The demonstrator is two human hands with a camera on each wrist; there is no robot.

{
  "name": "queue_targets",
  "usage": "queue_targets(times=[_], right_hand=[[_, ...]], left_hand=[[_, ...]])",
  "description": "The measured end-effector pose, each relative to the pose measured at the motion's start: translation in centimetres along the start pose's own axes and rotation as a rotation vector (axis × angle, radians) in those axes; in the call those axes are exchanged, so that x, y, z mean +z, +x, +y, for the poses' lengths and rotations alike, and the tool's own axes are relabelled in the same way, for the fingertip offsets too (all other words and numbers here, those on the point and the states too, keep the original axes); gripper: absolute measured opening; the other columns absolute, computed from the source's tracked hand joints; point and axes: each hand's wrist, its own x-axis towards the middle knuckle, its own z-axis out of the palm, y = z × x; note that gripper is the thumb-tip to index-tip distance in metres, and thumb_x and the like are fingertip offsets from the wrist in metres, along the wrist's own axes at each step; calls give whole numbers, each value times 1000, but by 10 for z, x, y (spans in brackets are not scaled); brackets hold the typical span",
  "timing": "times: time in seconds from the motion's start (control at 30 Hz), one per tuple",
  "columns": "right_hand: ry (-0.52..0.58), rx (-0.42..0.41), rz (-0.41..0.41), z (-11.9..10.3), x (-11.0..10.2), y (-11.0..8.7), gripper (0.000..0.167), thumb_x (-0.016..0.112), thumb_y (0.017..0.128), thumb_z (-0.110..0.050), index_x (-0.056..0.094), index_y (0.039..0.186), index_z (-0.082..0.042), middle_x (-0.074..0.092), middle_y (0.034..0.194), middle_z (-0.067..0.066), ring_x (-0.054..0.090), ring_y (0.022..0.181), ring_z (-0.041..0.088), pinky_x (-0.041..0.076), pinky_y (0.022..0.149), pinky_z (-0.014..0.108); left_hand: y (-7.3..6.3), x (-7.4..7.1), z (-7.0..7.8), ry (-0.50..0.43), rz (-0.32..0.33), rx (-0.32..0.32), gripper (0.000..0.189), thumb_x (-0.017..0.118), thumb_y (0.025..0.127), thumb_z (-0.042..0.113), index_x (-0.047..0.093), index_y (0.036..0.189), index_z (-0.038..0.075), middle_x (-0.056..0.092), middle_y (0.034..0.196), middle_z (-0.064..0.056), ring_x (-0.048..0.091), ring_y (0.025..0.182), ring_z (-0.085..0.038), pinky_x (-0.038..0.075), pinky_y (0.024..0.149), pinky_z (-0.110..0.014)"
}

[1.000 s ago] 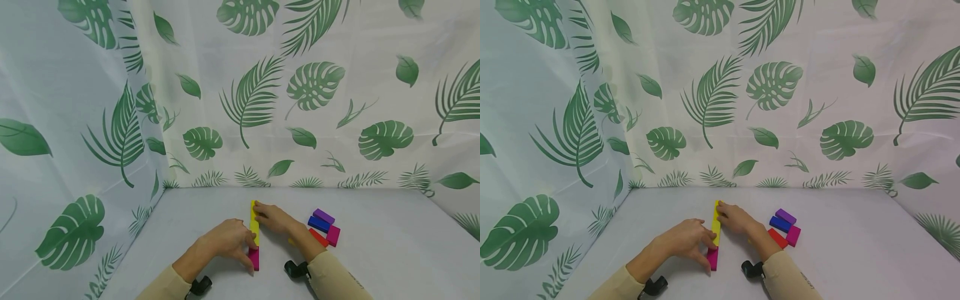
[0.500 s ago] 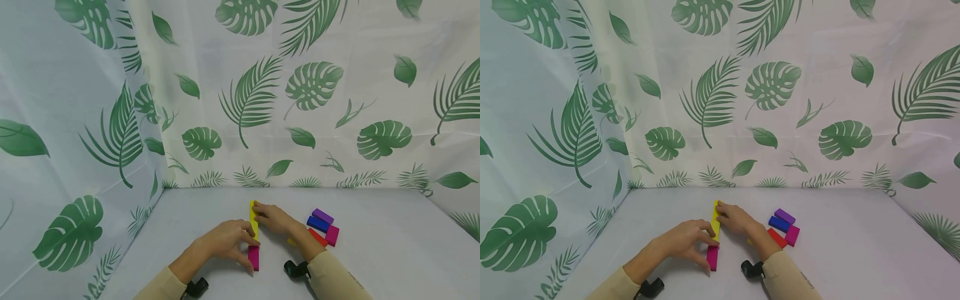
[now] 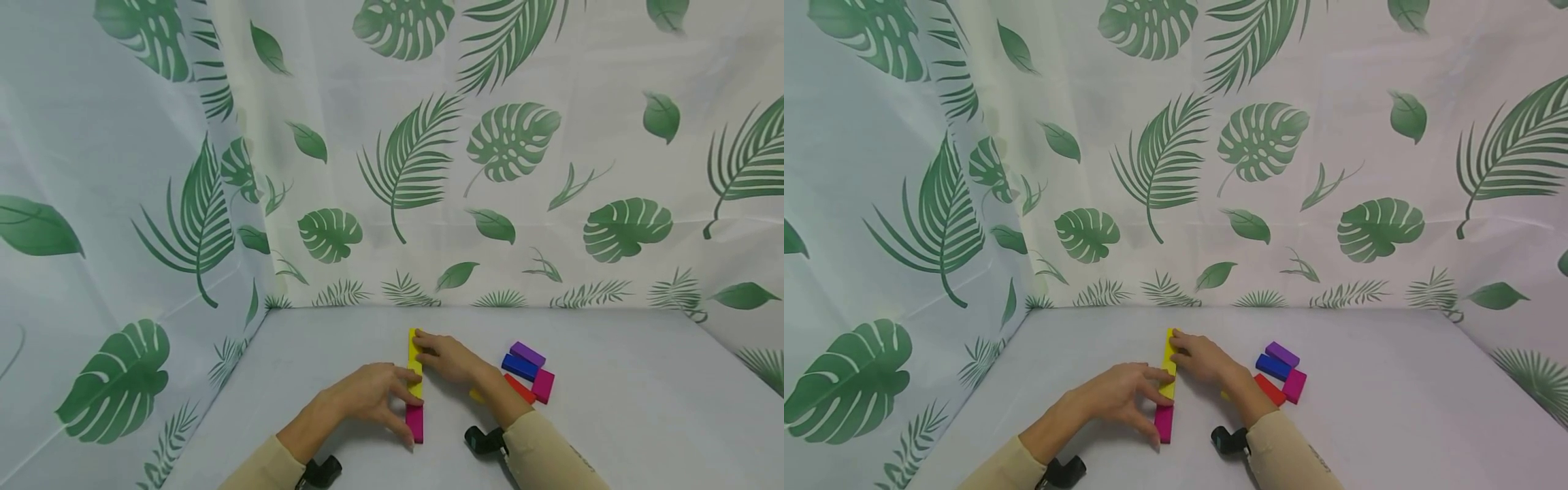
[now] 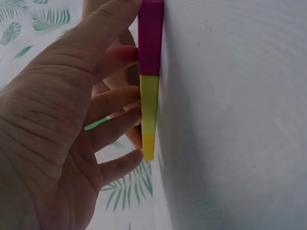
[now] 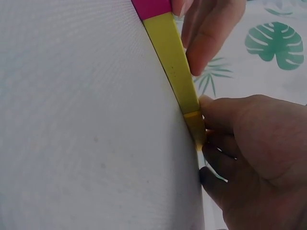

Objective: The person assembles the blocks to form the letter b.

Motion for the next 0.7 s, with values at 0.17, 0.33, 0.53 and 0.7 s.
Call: queue_targets(times=[0.17,0.33,0.53,0.7], right_hand=[[-2,-7,15,0,1,0,47,63,105,-24,58,149,-8,44,164,11,39,153,36,29,125,57],[4,-33,41,4,3,0,47,64,104,-24,59,147,-7,46,163,10,41,152,36,30,124,57],[70,-44,38,7,0,0,48,67,102,-26,60,147,-7,48,162,7,40,153,34,28,125,59],[76,-44,34,7,-4,-1,47,67,102,-27,61,146,-10,47,162,6,39,153,34,27,125,59]], left_hand=[[0,-1,1,12,-7,12,62,82,72,71,78,122,34,63,146,5,54,140,-6,46,116,-42],[1,-1,0,16,-12,19,63,82,73,71,78,123,33,63,146,2,53,141,-6,43,119,-46],[1,-1,1,9,-14,8,64,81,73,72,78,123,33,62,147,2,53,142,-7,42,120,-44],[2,0,1,19,-9,5,64,81,72,73,78,122,33,62,146,1,54,141,-10,43,119,-44]])
